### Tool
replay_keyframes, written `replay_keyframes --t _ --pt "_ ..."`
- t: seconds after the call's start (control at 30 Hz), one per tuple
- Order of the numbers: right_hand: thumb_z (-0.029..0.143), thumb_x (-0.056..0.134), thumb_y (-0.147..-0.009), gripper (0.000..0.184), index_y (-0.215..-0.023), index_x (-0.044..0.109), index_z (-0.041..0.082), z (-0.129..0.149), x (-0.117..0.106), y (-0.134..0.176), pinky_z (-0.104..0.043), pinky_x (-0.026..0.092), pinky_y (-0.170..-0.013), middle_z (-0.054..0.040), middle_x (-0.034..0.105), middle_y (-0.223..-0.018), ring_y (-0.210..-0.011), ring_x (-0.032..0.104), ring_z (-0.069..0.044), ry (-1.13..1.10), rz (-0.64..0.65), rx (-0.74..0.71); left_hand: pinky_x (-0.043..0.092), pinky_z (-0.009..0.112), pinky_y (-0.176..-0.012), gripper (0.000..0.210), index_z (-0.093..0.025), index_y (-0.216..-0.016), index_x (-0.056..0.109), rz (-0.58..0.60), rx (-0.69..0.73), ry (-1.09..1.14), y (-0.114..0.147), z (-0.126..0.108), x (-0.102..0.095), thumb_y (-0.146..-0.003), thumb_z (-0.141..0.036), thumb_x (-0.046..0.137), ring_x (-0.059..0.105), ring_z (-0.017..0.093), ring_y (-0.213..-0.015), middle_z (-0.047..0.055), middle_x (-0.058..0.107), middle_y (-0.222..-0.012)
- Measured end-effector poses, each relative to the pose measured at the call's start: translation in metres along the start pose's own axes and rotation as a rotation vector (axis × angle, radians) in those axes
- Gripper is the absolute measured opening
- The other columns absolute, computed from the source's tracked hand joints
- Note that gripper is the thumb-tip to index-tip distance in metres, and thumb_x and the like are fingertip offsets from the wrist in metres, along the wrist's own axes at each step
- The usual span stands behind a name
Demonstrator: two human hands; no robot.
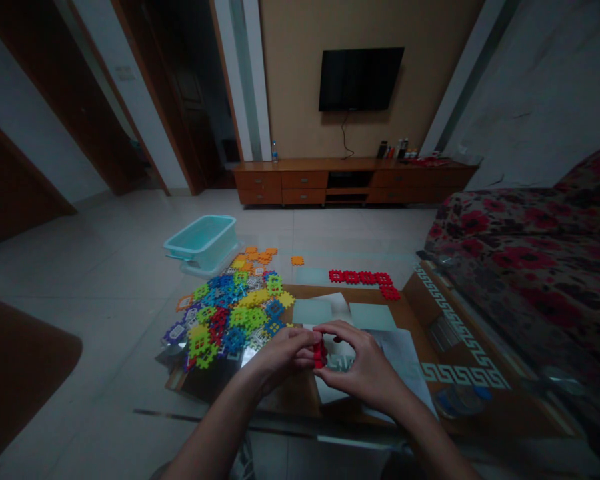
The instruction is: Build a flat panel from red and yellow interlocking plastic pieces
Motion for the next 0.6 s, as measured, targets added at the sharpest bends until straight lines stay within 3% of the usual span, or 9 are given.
replay_keyframes --t 0.3,0.6 --pt "0.009 0.073 -0.066 0.054 -0.117 0.065 0.024 -0.0007 -0.0003 0.0003 -0.033 0.05 -0.092 -0.0035 0.069 -0.115 -0.104 0.064 -0.02 -0.001 0.011 -0.02 0.044 0.017 -0.057 0.039 -0.008 -0.082 0.07 -0.013 -0.034 0.004 -0.001 0.0009 -0.0042 -0.064 -0.039 0.086 0.062 0.008 -0.06 0.005 0.068 -0.071" --pt "0.01 0.073 -0.066 0.051 -0.115 0.066 0.024 0.0016 -0.0007 0.001 -0.033 0.051 -0.089 -0.0032 0.07 -0.11 -0.1 0.065 -0.02 -0.015 0.021 -0.016 0.044 0.019 -0.06 0.037 -0.008 -0.075 0.07 0.069 -0.048 0.001 0.0022 -0.0019 -0.0012 -0.065 -0.04 0.086 0.057 0.007 -0.056 0.004 0.066 -0.067"
Point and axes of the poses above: each hand's wrist, its own y-axis away from the middle knuckle, its own x-axis out of the palm, z = x × y, the point moved 3 cm from there along -y, towards the middle knuckle
